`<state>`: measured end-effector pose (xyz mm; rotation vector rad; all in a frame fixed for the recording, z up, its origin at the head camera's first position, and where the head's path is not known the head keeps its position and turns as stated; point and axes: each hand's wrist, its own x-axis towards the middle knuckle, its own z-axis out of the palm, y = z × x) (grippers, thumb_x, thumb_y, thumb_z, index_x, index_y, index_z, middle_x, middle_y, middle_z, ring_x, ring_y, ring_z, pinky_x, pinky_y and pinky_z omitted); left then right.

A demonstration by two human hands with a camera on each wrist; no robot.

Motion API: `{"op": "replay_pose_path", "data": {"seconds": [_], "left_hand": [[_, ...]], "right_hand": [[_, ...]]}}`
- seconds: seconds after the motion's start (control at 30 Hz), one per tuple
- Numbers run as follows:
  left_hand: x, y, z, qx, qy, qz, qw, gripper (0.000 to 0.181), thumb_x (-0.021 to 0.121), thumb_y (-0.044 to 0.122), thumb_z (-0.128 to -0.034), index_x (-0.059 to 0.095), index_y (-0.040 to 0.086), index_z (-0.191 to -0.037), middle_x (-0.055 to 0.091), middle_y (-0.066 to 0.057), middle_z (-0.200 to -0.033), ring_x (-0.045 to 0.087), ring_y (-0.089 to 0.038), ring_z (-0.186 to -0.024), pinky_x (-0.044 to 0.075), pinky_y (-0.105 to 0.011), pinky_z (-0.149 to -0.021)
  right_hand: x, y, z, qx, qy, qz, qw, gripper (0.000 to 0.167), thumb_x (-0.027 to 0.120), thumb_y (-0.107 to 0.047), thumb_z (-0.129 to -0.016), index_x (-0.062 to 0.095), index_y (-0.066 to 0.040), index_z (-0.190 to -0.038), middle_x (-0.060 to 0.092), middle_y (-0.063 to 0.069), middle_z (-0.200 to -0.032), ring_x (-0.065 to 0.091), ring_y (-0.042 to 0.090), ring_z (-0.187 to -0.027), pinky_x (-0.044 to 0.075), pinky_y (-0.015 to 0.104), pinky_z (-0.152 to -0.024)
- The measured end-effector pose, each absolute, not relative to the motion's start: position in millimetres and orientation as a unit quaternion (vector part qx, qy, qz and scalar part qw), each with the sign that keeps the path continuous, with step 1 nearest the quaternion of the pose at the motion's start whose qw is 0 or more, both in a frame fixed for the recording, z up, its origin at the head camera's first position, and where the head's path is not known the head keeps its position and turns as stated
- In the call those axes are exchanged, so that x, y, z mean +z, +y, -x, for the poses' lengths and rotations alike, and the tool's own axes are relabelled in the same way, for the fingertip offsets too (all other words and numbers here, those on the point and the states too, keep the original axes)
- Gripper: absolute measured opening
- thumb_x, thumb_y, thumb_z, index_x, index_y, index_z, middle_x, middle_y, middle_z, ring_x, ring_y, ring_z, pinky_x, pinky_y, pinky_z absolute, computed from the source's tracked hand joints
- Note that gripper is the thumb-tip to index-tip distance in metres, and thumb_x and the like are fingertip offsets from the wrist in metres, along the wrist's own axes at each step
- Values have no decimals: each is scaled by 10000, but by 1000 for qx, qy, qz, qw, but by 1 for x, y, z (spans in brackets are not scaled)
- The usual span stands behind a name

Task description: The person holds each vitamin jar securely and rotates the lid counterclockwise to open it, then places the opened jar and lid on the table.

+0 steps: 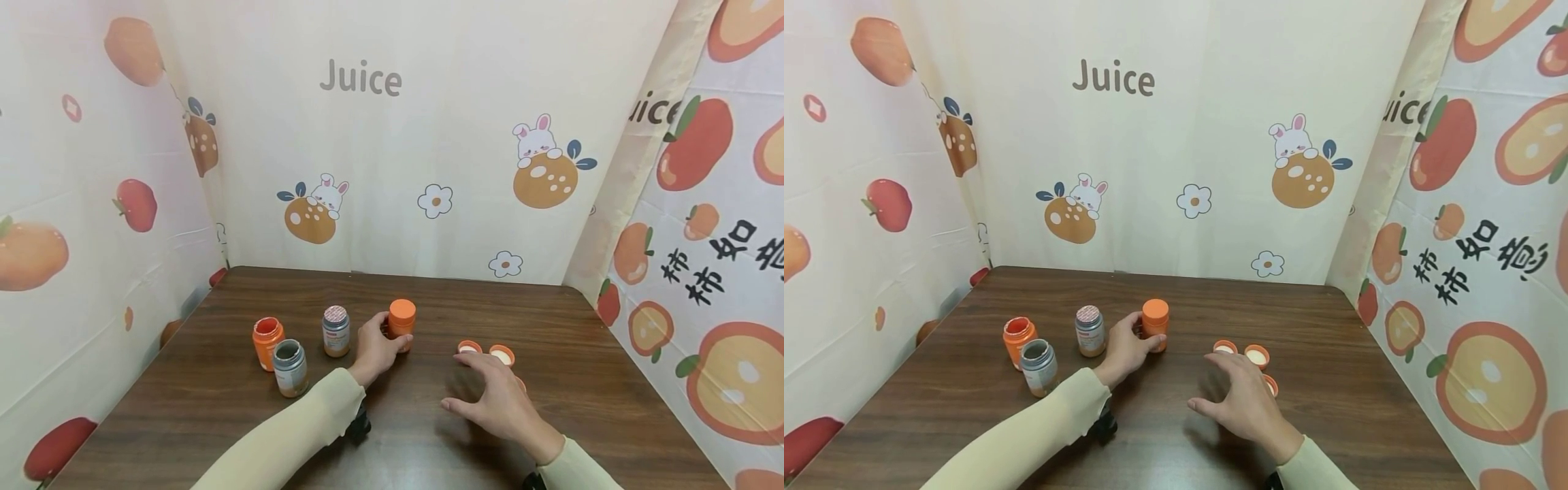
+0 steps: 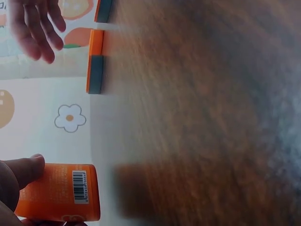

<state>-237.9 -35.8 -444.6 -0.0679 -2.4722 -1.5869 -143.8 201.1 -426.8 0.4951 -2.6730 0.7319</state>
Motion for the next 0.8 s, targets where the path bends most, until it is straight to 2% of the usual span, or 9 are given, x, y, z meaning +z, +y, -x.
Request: {"op": "replay_pose_path", "data": {"seconds": [0.33,0.8], "left_hand": [[-439,-41,229,-536,-838,32,90,535,872,206,-841,636,86,-1306,693,-102,-1231,652,-269,-1129,523,-468,-965],[-436,-43,216,-532,-842,44,84,533,881,214,-828,649,93,-1292,701,-83,-1206,660,-245,-1085,540,-441,-932]], "right_hand": [[-427,201,144,257,-937,-173,161,757,946,-489,-659,684,-183,-1299,649,-82,-1286,596,165,-1199,532,440,-903],[-426,200,144,258,-937,-175,159,746,941,-492,-670,680,-190,-1301,654,-80,-1283,604,166,-1199,532,441,-908]]}}
